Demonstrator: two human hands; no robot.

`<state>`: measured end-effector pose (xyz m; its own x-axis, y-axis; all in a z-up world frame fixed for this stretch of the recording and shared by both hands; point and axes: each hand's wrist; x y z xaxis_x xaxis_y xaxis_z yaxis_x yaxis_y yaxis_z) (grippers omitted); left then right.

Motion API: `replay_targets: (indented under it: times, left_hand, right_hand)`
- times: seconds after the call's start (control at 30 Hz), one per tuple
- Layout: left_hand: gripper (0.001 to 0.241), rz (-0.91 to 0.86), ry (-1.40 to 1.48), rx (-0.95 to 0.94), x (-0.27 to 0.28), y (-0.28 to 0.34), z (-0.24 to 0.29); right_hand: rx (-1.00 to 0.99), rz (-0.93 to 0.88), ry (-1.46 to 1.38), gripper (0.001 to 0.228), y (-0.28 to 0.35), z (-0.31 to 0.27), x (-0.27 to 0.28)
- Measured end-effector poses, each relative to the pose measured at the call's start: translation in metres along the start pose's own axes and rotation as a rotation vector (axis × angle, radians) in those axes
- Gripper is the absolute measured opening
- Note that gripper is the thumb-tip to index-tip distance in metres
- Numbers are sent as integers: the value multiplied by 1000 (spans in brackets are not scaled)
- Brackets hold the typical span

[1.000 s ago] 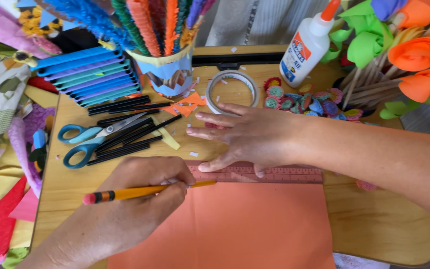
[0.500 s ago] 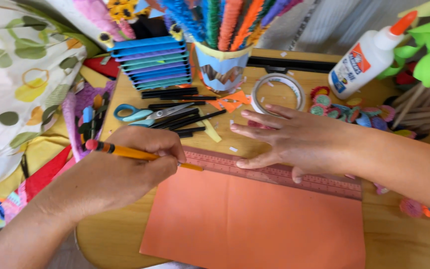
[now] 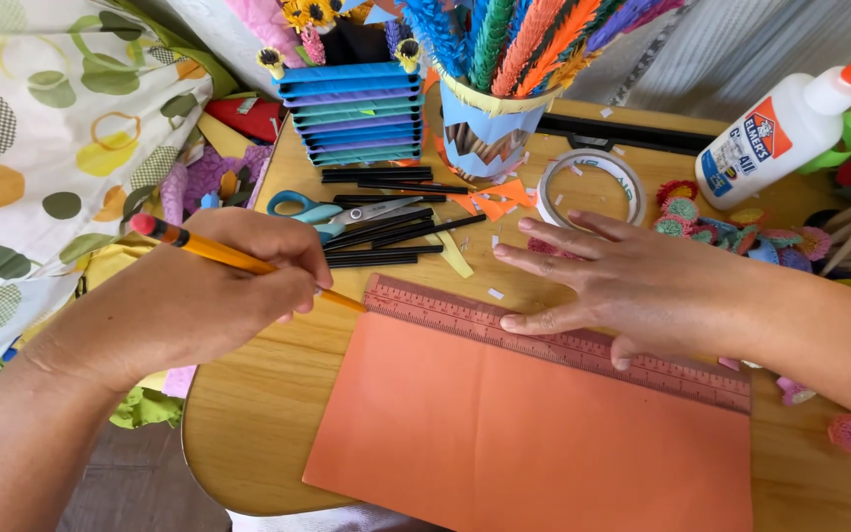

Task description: Measuring and cutting a strip of paper for a craft project using a ruler, pencil, and scissors.

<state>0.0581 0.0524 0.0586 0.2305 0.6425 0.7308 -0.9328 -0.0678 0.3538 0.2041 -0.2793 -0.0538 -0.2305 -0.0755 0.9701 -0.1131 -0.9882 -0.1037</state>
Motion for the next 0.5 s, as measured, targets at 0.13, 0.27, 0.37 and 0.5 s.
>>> replay_targets:
  times: [0.13,0.27,0.37,0.5]
  left_hand:
    - [21,-12,-8,71,4,2,6]
    - [22,-2,12,4,1,-3,-6]
    - [29,-3,156,-153,1,-5,-21]
    - [46,112,46,-387,2,0,-19]
  right_hand:
    - [-7,-32,-33,145,0,0,2]
    - [-5,-46,-26,143,0,-1,0]
    - [-19,-58,-25,144,0,-5,4]
    - [-93,-139,-60,127,9,-14,16]
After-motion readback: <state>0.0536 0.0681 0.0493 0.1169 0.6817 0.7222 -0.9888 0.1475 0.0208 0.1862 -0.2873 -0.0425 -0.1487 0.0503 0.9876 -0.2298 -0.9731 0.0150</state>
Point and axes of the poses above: each hand's wrist, its own y-axis away from the middle knuckle, its own x-axis out of the back of the hand, z = x × y, and after that the axes turned 13 degrees about -x, right-handed
